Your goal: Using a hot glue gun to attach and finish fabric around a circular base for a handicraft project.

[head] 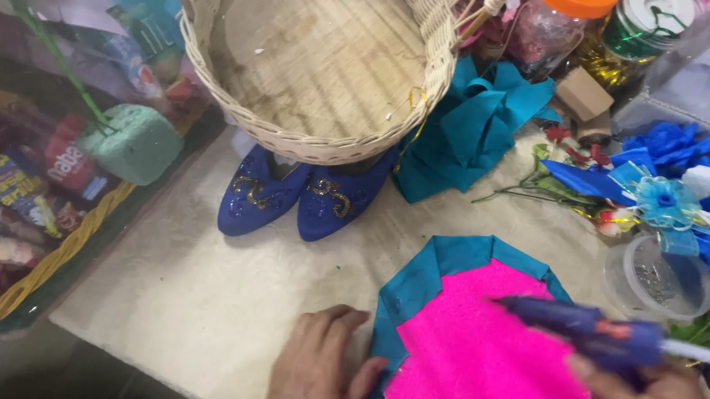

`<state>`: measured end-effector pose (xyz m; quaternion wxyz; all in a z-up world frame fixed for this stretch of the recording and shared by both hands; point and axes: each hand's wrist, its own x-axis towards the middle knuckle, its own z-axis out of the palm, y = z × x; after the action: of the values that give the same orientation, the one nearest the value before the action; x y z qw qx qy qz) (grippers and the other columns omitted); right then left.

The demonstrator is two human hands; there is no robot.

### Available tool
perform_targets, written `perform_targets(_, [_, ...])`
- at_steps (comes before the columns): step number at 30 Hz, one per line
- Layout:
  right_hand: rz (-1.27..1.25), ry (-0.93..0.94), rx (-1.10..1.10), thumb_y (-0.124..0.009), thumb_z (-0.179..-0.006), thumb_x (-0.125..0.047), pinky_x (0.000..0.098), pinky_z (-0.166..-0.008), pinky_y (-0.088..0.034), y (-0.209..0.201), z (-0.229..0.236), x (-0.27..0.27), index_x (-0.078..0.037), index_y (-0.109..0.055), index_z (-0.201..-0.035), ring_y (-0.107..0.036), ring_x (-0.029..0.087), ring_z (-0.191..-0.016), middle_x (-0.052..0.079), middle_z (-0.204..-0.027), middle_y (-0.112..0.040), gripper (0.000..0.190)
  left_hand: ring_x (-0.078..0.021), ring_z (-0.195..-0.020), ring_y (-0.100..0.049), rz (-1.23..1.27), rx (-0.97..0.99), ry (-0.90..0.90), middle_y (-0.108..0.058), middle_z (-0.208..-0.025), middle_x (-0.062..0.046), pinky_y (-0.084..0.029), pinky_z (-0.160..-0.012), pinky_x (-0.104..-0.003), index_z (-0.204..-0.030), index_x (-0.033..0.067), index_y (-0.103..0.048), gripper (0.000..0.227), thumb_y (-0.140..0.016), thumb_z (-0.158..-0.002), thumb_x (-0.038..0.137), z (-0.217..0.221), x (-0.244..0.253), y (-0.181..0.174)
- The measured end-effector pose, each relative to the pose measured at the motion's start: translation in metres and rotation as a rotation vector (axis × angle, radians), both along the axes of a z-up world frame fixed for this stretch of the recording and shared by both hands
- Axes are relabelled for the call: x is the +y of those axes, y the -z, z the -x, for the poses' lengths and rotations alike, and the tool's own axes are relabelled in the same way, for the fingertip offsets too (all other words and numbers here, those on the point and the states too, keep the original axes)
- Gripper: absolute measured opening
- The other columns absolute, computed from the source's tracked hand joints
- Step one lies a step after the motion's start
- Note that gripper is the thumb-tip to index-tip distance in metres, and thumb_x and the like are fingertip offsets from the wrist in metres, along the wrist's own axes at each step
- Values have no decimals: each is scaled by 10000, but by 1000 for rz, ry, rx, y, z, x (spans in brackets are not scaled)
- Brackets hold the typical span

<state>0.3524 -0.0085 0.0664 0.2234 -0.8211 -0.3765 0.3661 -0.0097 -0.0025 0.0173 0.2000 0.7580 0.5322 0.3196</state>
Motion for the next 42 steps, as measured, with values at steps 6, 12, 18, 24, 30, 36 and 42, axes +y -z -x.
perform_targets(6, [100, 301, -107, -787, -943, -240, 466, -788, -432, -28, 6, 18, -41, -807, -1188, -613, 342, -905, 219, -984, -728, 317, -320, -927, -560, -78, 86, -107, -612, -1089, -90, -499, -749, -466, -1091, 147, -753, 456, -652, -911, 553, 3, -1, 4])
perform_targets(12, [-30, 355, 171, -745, -961, -126, 414, -627, -327, 16, -13, 7, -10, -781, -1183, -485, 280, -747, 169, -903, -645, 254, -297, -943, -555, 11, 77, -28, -600, -1072, -79, -471, -808, -453, -1185, 219, -752, 482, -529, -967, 586, -8, 3, 6])
perform_targets(18, [-149, 361, 290, -678, -950, -52, 414, -871, -428, 9, -7, 3, 31, -723, -1262, -636, 316, -990, 232, -1060, -737, 326, -225, -1085, -661, 214, -193, -89, -702, -1129, -20, -572, -894, -390, -1187, 182, -790, 471, -787, -796, 446, -15, 4, 4])
perform_targets(24, [-274, 329, 345, -653, -941, 15, 420, -923, -456, 15, -16, -8, 133, -701, -1170, -638, 329, -992, 275, -1033, -726, 262, -130, -847, -866, 811, -712, -127, -922, -1049, -89, -711, -766, -253, -1370, 159, -640, 662, -821, -747, 292, -27, 6, -26])
perform_targets(30, [-179, 464, 399, -545, -977, 40, 549, -1087, -458, -30, -12, -20, 210, -632, -1089, -652, 454, -1223, 322, -1302, -717, 222, -242, -745, -740, 977, -1068, 10, -788, -885, -192, -582, -662, -317, -1359, 21, -575, 570, -677, -815, -117, -4, 18, -26])
perform_targets(36, [-446, 407, 468, -390, -1049, -27, 569, -999, -474, -17, -47, -57, 223, -490, -1094, -650, 526, -1138, 428, -1245, -672, 273, -207, -856, -753, 1047, -928, 279, -794, -1022, -139, -592, -755, -320, -1366, 33, -612, 560, -741, -822, 8, 31, 56, -90])
perform_targets(42, [-394, 379, 234, -448, -1054, -66, 509, -1054, -498, -50, -23, -56, 223, -542, -1104, -675, 471, -1149, 373, -1185, -701, 308, -213, -976, -723, 1153, -486, 344, -785, -1101, -143, -597, -871, -322, -1357, 15, -678, 535, -671, -823, -24, 13, 145, -69])
